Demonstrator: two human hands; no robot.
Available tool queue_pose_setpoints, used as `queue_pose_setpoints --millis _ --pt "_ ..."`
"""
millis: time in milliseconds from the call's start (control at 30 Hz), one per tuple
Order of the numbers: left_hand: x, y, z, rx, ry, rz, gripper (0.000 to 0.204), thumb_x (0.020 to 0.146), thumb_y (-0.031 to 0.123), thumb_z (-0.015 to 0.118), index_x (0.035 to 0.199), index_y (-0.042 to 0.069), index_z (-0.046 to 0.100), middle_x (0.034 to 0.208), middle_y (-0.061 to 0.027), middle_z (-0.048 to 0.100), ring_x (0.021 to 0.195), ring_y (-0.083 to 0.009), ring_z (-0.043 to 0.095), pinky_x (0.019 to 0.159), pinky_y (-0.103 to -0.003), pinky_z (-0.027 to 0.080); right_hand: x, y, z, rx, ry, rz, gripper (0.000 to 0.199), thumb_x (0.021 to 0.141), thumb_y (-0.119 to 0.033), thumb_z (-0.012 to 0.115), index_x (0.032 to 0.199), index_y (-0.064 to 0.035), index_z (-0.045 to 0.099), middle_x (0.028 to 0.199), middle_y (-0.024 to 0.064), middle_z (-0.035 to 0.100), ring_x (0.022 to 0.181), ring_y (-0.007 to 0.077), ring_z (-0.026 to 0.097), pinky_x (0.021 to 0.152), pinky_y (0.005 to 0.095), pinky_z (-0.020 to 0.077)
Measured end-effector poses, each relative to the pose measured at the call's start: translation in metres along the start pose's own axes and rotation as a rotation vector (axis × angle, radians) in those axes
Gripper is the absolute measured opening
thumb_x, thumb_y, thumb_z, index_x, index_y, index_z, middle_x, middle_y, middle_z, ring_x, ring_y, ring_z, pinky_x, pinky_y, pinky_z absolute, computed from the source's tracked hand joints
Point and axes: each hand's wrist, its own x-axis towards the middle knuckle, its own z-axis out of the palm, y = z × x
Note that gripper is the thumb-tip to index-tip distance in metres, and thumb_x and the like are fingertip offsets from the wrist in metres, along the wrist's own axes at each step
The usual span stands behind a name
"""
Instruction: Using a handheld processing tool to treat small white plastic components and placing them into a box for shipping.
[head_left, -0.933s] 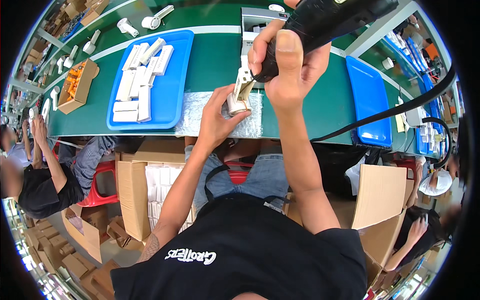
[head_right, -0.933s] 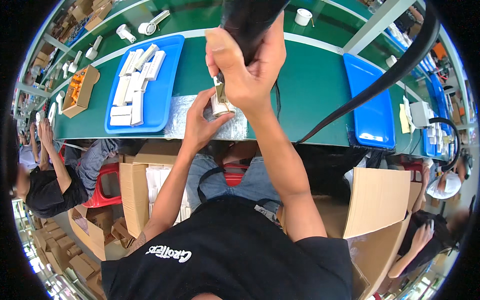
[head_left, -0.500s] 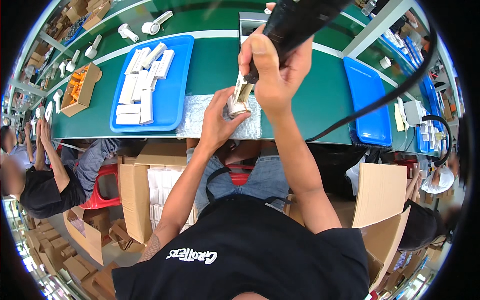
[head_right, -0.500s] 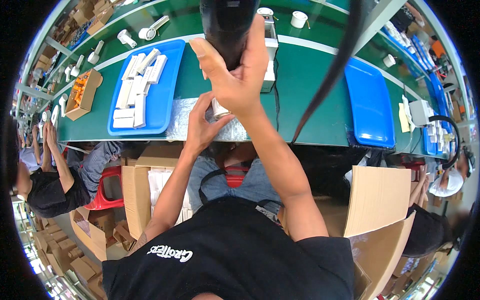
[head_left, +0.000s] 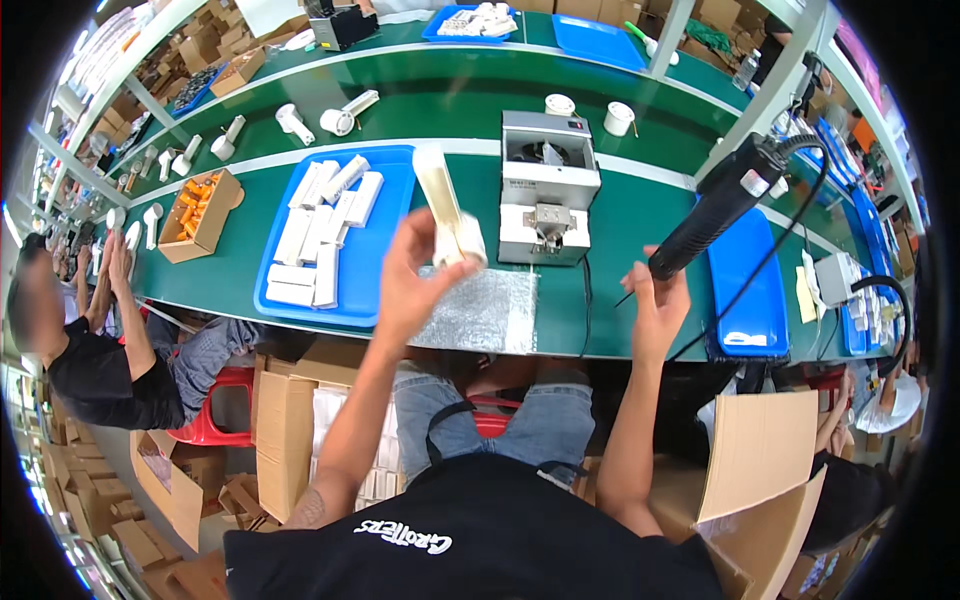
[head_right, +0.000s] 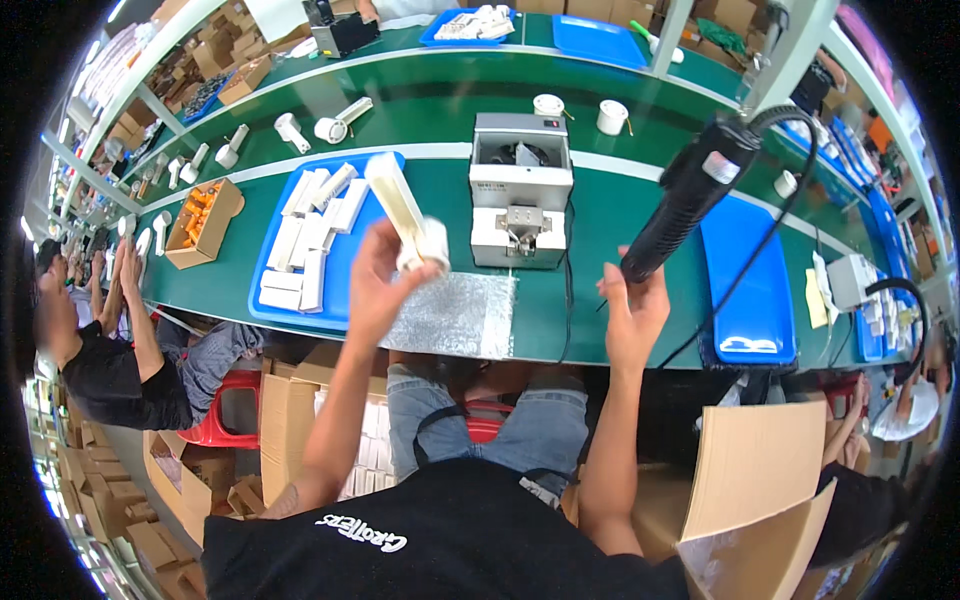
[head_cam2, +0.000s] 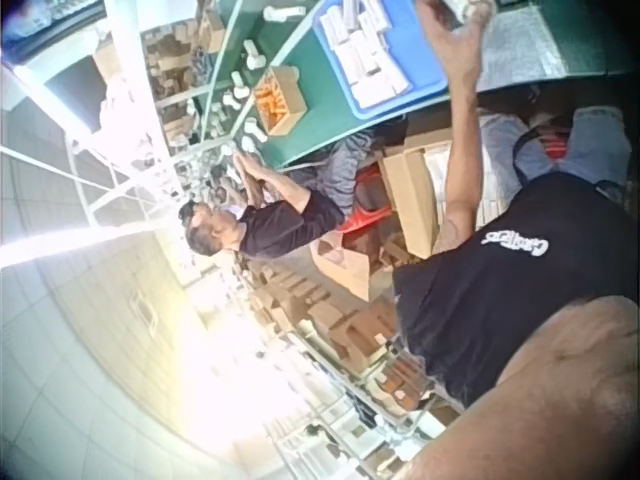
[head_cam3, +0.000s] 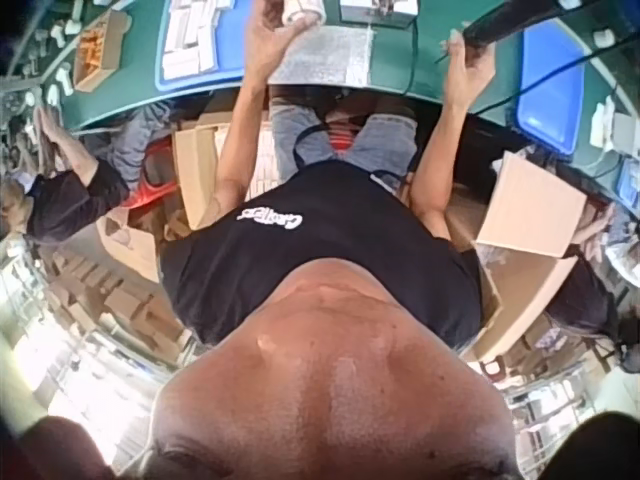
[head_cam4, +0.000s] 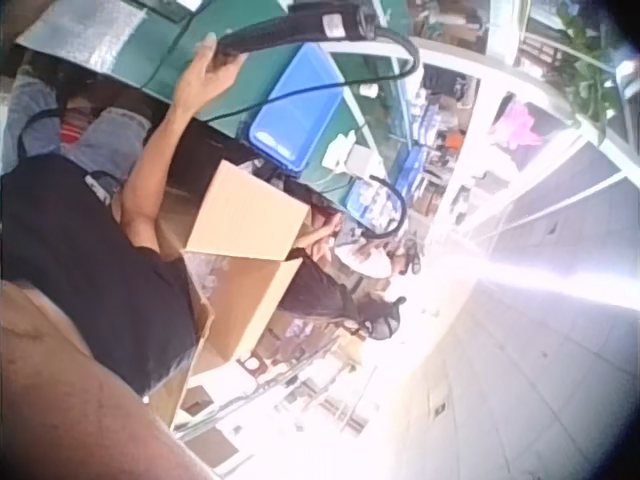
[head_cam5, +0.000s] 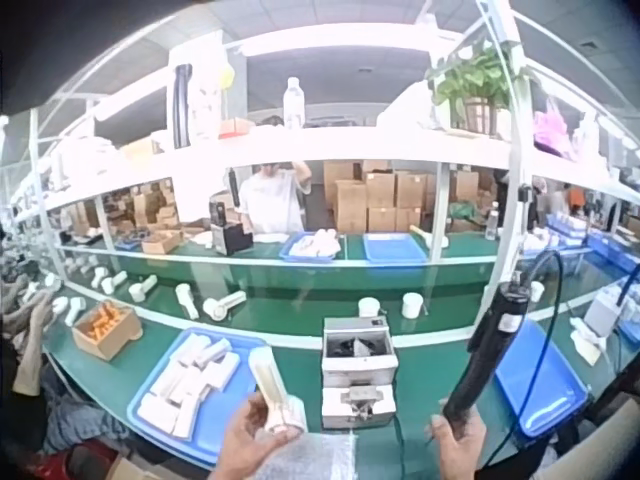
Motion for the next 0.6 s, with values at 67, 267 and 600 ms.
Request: queue_pose_setpoints --millis 67,267,600 --pt "0.052 0.009 -0.002 -0.087 0.045 -0.021 0.067 0.087 0.015 0.091 0.142 -0.002 0.055 0.127 -0.0142 0.071 0.114 -0.0211 0.071 0.099 -0.035 0.058 -0.006 0.056 -0.023 -0.040 0.010 0.008 0.014 0.108 -0.009 0.062 0.114 0.0031 0.064 0.087 0.0044 0.064 0.082 0.0117 0.064 0.077 0.0274 0.0516" --pt "0.255 -0.083 -0.030 0.232 0.037 -0.172 0.082 0.084 0.059 0.089 0.127 -0.007 0.064 0.092 -0.0108 0.074 0.080 -0.0155 0.070 0.070 -0.030 0.055 0.000 0.071 -0.020 -0.217 -0.008 0.049 0.014 0.111 -0.010 0.057 0.105 0.0016 0.063 0.087 0.0051 0.067 0.084 0.0123 0.063 0.083 0.0286 0.0500" --pt "0.342 -0.171 -0.092 0.468 0.002 -0.356 0.076 0.086 0.054 0.086 0.129 -0.006 0.070 0.106 -0.0157 0.075 0.097 -0.0251 0.073 0.079 -0.041 0.060 -0.007 0.066 -0.019 -0.189 -0.062 0.110 0.010 0.108 -0.006 0.059 0.104 0.0018 0.063 0.091 0.0045 0.068 0.088 0.0108 0.064 0.083 0.0267 0.0496"
